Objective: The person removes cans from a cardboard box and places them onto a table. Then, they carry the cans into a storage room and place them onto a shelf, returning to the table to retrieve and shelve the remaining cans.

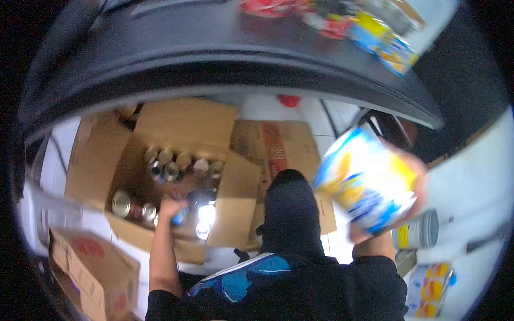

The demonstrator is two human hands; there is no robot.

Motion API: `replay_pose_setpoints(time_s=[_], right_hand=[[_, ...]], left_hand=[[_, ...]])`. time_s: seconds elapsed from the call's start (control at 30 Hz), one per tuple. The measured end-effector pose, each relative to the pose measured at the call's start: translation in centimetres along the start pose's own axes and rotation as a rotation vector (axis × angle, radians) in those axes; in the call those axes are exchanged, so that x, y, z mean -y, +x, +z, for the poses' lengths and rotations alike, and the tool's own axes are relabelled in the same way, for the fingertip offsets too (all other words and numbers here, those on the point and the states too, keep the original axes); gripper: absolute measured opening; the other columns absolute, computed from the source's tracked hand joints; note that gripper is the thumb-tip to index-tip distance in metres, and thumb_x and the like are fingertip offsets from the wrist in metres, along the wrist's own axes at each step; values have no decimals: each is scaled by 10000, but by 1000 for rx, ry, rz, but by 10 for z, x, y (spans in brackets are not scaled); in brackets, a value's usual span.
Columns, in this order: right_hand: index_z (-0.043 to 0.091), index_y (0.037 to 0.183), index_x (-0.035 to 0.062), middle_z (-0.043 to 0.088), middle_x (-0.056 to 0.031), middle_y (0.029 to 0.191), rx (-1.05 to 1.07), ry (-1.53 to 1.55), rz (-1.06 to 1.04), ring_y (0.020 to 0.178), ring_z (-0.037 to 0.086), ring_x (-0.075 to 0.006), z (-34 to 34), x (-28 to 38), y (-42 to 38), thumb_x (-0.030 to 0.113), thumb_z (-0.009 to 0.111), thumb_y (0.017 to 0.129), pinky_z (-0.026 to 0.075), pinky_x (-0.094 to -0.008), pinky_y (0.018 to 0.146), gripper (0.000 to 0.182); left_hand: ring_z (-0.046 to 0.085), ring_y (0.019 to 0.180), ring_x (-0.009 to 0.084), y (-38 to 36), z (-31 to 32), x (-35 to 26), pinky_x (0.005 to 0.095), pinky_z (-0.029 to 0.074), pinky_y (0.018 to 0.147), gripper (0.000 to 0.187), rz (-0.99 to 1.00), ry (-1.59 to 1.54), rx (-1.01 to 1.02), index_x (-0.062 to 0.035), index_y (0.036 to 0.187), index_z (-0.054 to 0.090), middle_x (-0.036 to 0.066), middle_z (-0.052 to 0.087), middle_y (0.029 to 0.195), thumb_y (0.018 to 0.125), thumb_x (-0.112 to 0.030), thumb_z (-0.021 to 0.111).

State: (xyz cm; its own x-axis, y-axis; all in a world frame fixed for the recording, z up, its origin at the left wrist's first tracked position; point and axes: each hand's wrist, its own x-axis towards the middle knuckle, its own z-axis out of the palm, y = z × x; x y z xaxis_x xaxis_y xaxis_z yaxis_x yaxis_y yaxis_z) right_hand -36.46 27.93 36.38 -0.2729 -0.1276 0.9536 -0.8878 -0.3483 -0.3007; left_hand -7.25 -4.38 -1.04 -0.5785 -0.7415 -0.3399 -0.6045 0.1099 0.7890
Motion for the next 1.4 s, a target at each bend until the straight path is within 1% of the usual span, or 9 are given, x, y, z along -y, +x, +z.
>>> replay_pose_setpoints(time_s=[0.1, 0.17, 0.33, 0.47, 0.57, 0.7, 0.9, 1.17, 1.4], right_hand=[[356, 1358, -37, 467, -203, 1301, -51, -540, -327, 1102, 555, -294, -42, 23, 77, 152, 604, 777, 495, -405, 902, 659], [421, 1345, 24, 535, -167, 1228, -6, -812, -69, 1021, 585, -227, -56, 25, 117, 77, 631, 776, 481, -357, 898, 609], [500, 1286, 34, 663, -123, 958, 209, -1043, 314, 863, 620, -144, -90, -80, 190, 360, 663, 822, 487, -303, 758, 590], [536, 1215, 8, 660, -173, 1003, 348, -1163, -349, 886, 639, -234, -97, -105, 177, 332, 526, 894, 507, -343, 802, 457], [574, 1119, 3, 642, -187, 976, 632, -533, -540, 886, 629, -296, -9, -60, 79, 249, 485, 901, 503, -405, 812, 341], [569, 1137, 42, 615, -174, 1011, 1290, -14, -111, 955, 588, -330, 150, -75, -87, 182, 622, 826, 461, -418, 848, 346], [506, 1167, 18, 553, -230, 1172, 2106, -425, 230, 1089, 533, -374, 344, -187, -263, 216, 673, 768, 433, -434, 929, 475], [496, 1125, 39, 588, -220, 1101, 2021, -543, -207, 1014, 588, -358, 383, -234, -377, 325, 797, 630, 483, -421, 881, 645], [488, 1081, 29, 552, -218, 1089, 2009, -472, -321, 959, 600, -354, 382, -211, -356, 251, 776, 616, 497, -431, 834, 590]], left_hand=[[595, 1062, 302, 21, 37, -5, 364, 488, 886, 689, -5, 788, 250, -38, 1188, 565, 207, 599, 1151, 607, -390, 681], [580, 1094, 294, 30, 45, -6, 380, 492, 882, 732, -58, 887, 261, -79, 1291, 480, 207, 583, 1180, 644, -368, 665], [599, 1056, 304, 18, 68, -3, 435, 502, 838, 754, -67, 941, 152, -99, 1368, 372, 186, 592, 1176, 727, -422, 606], [628, 993, 311, 28, 82, -14, 460, 508, 794, 766, -172, 994, 198, -100, 1398, 321, 164, 626, 1130, 779, -487, 551], [616, 1026, 311, 19, 58, -41, 461, 514, 816, 889, -292, 830, 279, -169, 1466, 164, 153, 600, 1182, 766, -504, 599], [581, 1096, 311, 39, 55, -10, 528, 501, 814, 930, -441, 586, 231, -171, 1464, 185, 139, 563, 1244, 728, -452, 678], [552, 1115, 322, 80, 92, 32, 592, 477, 783, 783, -459, 990, 144, -266, 1426, 296, 78, 541, 1271, 747, -421, 653], [577, 1068, 345, 59, 82, 12, 600, 473, 750, 798, -358, 915, 132, -290, 1445, 225, 132, 570, 1213, 766, -416, 625], [639, 955, 302, 41, 50, -6, 421, 526, 757, 784, -287, 691, 52, -253, 1417, 301, 165, 605, 1137, 741, -468, 637]])
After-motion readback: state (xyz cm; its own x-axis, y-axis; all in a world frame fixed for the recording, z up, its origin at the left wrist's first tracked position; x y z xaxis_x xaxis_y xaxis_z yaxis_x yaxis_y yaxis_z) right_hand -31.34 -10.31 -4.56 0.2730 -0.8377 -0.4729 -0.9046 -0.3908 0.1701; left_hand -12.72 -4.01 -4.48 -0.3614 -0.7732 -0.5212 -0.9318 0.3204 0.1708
